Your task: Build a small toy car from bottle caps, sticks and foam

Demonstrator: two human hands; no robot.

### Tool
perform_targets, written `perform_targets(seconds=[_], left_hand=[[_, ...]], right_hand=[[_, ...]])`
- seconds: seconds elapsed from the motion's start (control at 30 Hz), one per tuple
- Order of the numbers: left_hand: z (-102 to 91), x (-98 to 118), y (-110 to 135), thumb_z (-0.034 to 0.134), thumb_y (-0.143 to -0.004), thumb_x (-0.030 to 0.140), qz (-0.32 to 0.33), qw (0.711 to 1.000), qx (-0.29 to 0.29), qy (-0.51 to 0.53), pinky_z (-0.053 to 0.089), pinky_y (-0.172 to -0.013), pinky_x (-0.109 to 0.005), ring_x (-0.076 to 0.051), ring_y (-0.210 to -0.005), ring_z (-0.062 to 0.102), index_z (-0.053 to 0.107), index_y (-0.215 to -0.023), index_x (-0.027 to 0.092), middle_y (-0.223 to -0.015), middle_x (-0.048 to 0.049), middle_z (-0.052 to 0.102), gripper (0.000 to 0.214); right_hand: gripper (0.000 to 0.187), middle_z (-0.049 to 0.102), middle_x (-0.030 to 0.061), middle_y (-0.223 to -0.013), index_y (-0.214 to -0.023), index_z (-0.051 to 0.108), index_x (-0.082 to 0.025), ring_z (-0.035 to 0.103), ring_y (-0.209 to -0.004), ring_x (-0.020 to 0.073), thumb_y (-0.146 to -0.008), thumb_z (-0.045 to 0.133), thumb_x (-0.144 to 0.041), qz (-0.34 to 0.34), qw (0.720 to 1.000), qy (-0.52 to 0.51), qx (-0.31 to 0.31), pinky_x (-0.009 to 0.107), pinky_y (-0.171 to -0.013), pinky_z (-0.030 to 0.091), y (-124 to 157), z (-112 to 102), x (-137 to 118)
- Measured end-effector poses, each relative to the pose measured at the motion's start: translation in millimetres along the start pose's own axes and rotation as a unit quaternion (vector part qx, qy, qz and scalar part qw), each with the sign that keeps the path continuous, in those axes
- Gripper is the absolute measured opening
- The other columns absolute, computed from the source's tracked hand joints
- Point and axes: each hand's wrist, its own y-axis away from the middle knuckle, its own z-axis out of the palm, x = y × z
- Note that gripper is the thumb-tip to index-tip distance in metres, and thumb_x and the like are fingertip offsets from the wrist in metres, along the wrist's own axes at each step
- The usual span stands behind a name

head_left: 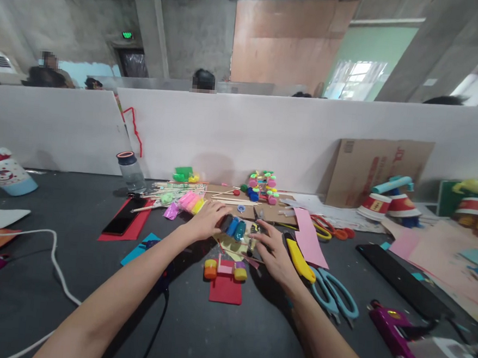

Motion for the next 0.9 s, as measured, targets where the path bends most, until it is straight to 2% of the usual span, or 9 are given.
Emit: perform_targets(seconds=[0.13,0.23,0.3,0.37,0.5,0.6,0.7,0.77,0.9], left_hand=[[-16.6,-7,10,0.064,-0.097,0.035,-0.025,0.998,0.049,0.042,0.057,-0.095,-0.049,-0.027,-0.114,0.065,0.061,-0.13,0.018,-0.134,-0.0117,0.062,0.038],[-38.3,-10,23,0.065,-0.097,0.035,-0.068,0.987,0.13,0.069,0.056,-0.097,-0.05,-0.027,-0.116,0.064,0.061,-0.129,0.018,-0.134,-0.0117,0.063,0.037],[-58.1,-8,35,0.064,-0.097,0.032,-0.101,0.971,0.197,0.086,0.053,-0.102,-0.053,-0.029,-0.122,0.062,0.06,-0.13,0.017,-0.135,-0.0121,0.063,0.037],[-79.8,-5,47,0.058,-0.1,0.029,-0.124,0.955,0.249,0.101,0.049,-0.109,-0.049,-0.025,-0.127,0.059,0.058,-0.131,0.017,-0.133,-0.012,0.065,0.033],[-108.8,-5,63,0.052,-0.102,0.029,-0.139,0.937,0.298,0.114,0.048,-0.111,-0.046,-0.022,-0.126,0.06,0.054,-0.133,0.021,-0.133,-0.0087,0.065,0.032],[-100.5,-15,61,0.059,-0.098,0.026,-0.121,0.954,0.249,0.112,0.047,-0.112,-0.048,-0.024,-0.128,0.059,0.057,-0.132,0.021,-0.134,-0.0091,0.066,0.035],[-70.0,-23,51,0.068,-0.093,0.028,-0.083,0.978,0.158,0.107,0.048,-0.109,-0.052,-0.029,-0.125,0.061,0.063,-0.126,0.018,-0.131,-0.0117,0.066,0.035],[-47.7,-23,44,0.066,-0.096,0.033,-0.052,0.988,0.102,0.107,0.053,-0.1,-0.052,-0.028,-0.118,0.064,0.064,-0.124,0.016,-0.13,-0.0111,0.066,0.033],[-20.6,-18,36,0.064,-0.097,0.034,-0.016,0.993,0.049,0.105,0.057,-0.095,-0.049,-0.026,-0.113,0.065,0.063,-0.126,0.017,-0.131,-0.0111,0.064,0.034]], right_hand=[[0.035,0.046,0.0094,-0.156,-0.13,0.065,-0.024,0.04,-0.145,0.0331,-0.095,0.065,-0.024,-0.036,0.999,0.019,-0.027,0.061,-0.115,0.037,-1,-3,-2],[0.042,0.037,0.0068,-0.164,-0.126,0.071,-0.028,0.029,-0.151,0.0355,-0.091,0.056,-0.01,-0.056,0.997,0.046,-0.04,0.063,-0.118,0.033,-1,-5,-5],[0.048,0.033,0.0046,-0.166,-0.123,0.074,-0.031,0.026,-0.153,0.0364,-0.088,0.051,-0.007,-0.062,0.995,0.069,-0.047,0.064,-0.118,0.033,-1,-5,-8],[0.05,0.029,0.0033,-0.168,-0.127,0.072,-0.032,0.023,-0.154,0.0375,-0.088,0.05,-0.009,-0.065,0.992,0.094,-0.051,0.066,-0.117,0.033,-1,-5,-10],[0.051,0.024,0.0028,-0.17,-0.133,0.068,-0.033,0.021,-0.155,0.0393,-0.09,0.05,-0.012,-0.075,0.987,0.131,-0.058,0.068,-0.117,0.032,-2,-7,-14],[0.051,0.021,-0.0002,-0.171,-0.13,0.07,-0.033,0.018,-0.156,0.0378,-0.09,0.048,-0.01,-0.091,0.983,0.145,-0.065,0.068,-0.118,0.03,-9,-14,-15],[0.053,0.016,-0.0048,-0.172,-0.124,0.073,-0.033,0.013,-0.157,0.036,-0.089,0.044,-0.007,-0.109,0.98,0.15,-0.071,0.068,-0.121,0.024,-22,-20,-16],[0.053,0.015,-0.0052,-0.172,-0.125,0.073,-0.032,0.01,-0.158,0.0357,-0.089,0.043,-0.008,-0.114,0.979,0.15,-0.074,0.068,-0.122,0.022,-30,-22,-17],[0.043,0.022,-0.0021,-0.171,-0.125,0.072,-0.032,0.011,-0.158,0.0356,-0.095,0.046,-0.017,-0.112,0.98,0.145,-0.078,0.068,-0.121,0.022,-42,-18,-22]])
